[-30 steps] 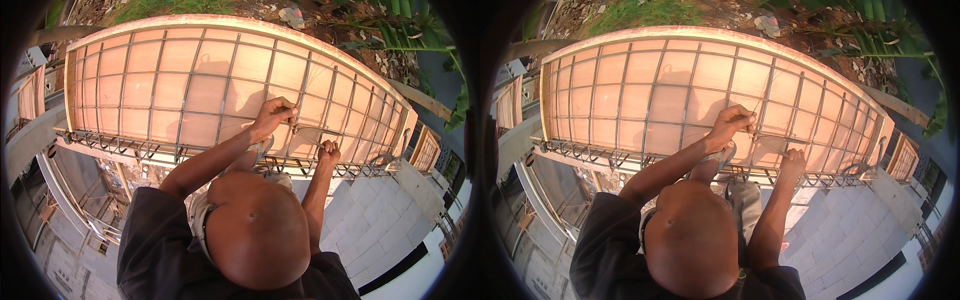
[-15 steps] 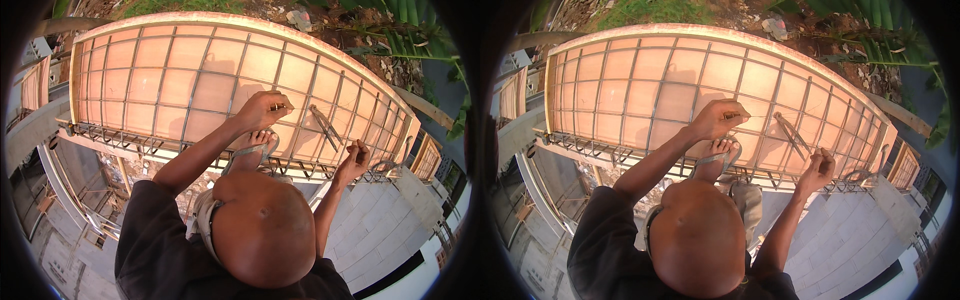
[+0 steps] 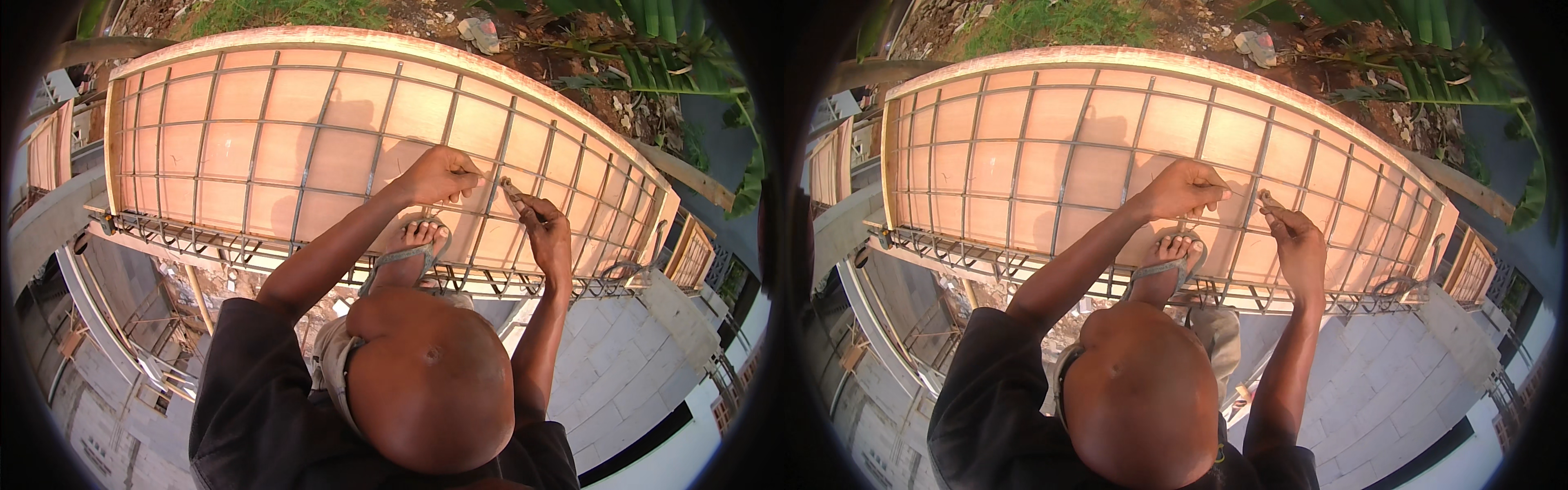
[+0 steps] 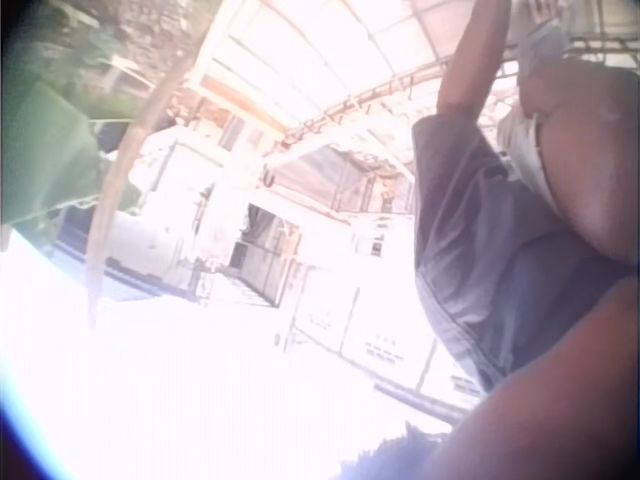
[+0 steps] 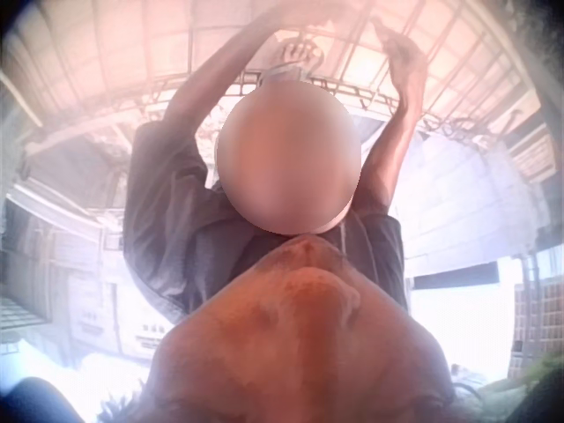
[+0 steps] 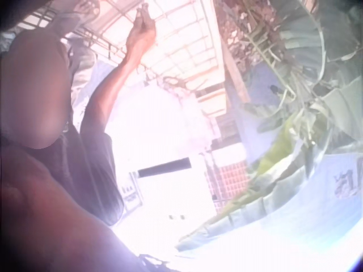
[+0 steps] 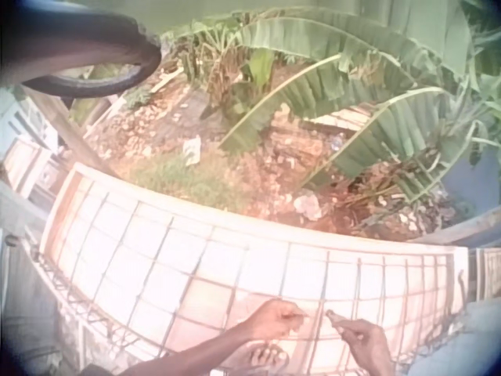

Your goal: The person assembles a metal frame by hand, using pliers to bend and secure wire ties at the intersections of the frame bars. The person works methodically along the frame, tightening each joint to hold the structure together.

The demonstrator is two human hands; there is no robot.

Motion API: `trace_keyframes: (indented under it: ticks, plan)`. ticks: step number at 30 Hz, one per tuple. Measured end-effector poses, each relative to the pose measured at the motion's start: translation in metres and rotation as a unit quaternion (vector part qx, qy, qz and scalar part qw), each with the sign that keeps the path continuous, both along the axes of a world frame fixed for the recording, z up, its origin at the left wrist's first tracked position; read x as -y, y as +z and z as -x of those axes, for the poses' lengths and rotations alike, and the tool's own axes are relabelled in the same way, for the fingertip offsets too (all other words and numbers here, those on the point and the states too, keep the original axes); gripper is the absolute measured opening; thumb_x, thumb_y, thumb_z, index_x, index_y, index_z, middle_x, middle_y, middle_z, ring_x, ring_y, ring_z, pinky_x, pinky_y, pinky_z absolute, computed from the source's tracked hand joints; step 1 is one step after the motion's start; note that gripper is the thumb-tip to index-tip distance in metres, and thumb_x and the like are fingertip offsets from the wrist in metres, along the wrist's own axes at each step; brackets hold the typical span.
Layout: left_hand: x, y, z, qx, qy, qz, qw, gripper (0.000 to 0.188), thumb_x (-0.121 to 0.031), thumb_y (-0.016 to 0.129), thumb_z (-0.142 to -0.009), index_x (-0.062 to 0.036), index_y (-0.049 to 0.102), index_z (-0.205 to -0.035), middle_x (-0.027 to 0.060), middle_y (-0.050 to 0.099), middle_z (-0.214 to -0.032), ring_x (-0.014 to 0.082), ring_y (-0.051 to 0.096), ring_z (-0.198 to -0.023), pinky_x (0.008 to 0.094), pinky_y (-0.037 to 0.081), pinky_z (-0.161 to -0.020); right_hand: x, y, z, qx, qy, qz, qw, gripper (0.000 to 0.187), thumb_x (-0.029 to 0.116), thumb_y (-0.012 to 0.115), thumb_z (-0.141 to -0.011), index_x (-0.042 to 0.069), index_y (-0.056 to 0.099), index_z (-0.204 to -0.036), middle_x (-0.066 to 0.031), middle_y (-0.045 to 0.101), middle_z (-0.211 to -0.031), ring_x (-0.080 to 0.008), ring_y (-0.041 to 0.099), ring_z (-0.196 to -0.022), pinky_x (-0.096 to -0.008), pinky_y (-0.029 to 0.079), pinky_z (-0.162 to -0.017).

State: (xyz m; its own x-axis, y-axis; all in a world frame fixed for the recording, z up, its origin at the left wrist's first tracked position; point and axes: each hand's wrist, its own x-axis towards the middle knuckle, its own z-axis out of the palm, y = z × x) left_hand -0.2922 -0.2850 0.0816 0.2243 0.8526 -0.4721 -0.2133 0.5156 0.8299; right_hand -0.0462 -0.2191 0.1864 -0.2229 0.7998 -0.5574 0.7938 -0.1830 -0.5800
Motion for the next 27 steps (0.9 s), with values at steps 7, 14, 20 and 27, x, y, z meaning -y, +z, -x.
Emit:
trace_keyframes:
  ticks: [7,14,20,27]
  plan:
    - [0.009,-0.027,-0.007,-0.059,0.088,-0.028,0.994,0.024,-0.020,0.076,-0.105,0.0032,0.081,-0.112,0.0097,0.077,-0.085,0.0100,0.066,-0.065,0.0285,0.053,-0.057,-0.002,0.072,0.052,0.128,0.143,0.020,0.981,0.054,0.024,0.077,-0.102,0.011,0.066,-0.153,-0.0184,0.071,-0.137,-0.0345,0.068,-0.129,-0.0459,0.054,-0.109]
    - [-0.017,-0.013,-0.010,-0.053,0.112,-0.082,0.989,0.021,-0.017,0.077,-0.104,0.0021,0.082,-0.110,0.0047,0.070,-0.071,0.0075,0.059,-0.059,0.0294,0.045,-0.052,-0.030,0.084,0.068,0.164,0.160,-0.188,0.955,0.052,0.023,0.080,-0.100,0.011,0.068,-0.149,-0.0165,0.069,-0.142,-0.0351,0.064,-0.135,-0.0470,0.050,-0.116]
    - [-0.028,-0.010,0.000,-0.045,0.130,-0.121,0.983,0.019,-0.019,0.078,-0.101,-0.0023,0.085,-0.107,0.0051,0.068,-0.067,0.0088,0.062,-0.058,0.0294,0.050,-0.052,-0.050,-0.010,0.066,-0.033,0.040,0.083,0.995,0.029,0.019,0.067,-0.109,0.002,0.074,-0.132,-0.0047,0.072,-0.098,-0.0149,0.064,-0.093,-0.0317,0.051,-0.087]
    - [-0.019,-0.019,0.021,-0.204,0.126,-0.225,0.945,0.021,-0.020,0.078,-0.092,-0.0013,0.081,-0.102,0.0183,0.075,-0.080,0.0321,0.074,-0.074,0.0417,0.056,-0.067,-0.050,-0.041,0.077,-0.138,0.049,0.013,0.989,0.024,0.020,0.067,-0.111,-0.002,0.076,-0.118,-0.0050,0.071,-0.103,-0.0144,0.062,-0.096,-0.0340,0.051,-0.089]
